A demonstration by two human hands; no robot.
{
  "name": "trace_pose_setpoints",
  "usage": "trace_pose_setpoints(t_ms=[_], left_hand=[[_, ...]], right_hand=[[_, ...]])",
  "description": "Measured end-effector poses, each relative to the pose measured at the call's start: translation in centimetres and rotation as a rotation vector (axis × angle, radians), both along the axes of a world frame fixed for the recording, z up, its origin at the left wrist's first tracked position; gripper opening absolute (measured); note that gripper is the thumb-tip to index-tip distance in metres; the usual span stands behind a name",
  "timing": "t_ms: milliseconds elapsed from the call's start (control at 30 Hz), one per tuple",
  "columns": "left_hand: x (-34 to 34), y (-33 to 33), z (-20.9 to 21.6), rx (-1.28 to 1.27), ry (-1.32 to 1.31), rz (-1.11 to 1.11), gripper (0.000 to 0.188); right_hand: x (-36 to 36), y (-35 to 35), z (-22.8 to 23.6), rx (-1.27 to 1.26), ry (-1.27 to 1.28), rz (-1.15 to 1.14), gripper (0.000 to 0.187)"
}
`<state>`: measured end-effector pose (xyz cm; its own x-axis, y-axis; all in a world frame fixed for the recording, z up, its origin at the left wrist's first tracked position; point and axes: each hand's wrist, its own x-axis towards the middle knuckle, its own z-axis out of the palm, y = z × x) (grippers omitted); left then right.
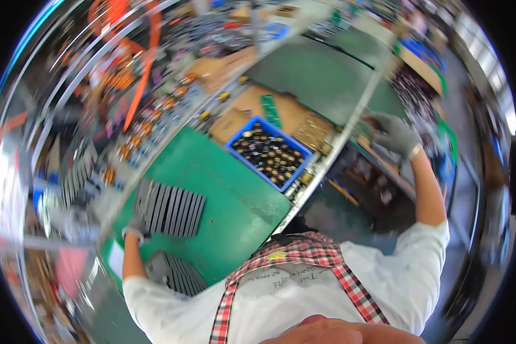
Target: Assemble metal electronic housings using an air-powered screwdriver to secure components.
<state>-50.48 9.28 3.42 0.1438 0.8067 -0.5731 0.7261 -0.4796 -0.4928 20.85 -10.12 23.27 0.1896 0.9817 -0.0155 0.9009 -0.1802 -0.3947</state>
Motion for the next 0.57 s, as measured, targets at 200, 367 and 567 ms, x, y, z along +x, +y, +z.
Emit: trace_pose_setpoints(t_ms=[200, 367, 567], left_hand=[[-2.2, 1.3, -1.2, 0.066, -0.023, 0.087, 0.019], [7.6, -0.7, 5.8, 0.511, -0.267, 0.458, 0.023], [20.6, -2.5, 8.1, 0.712, -0.977, -0.111, 0.034]], right_hand=[[0.9, -5.9, -6.4, -0.136, 0.188, -0.155, 0.04], [0.5, -9.6, -11.5, -0.406, 0.206, -0.193, 0.042], [1.4, -10.2, -14.9, -0.566, 0.226, -0.058, 0.046]])
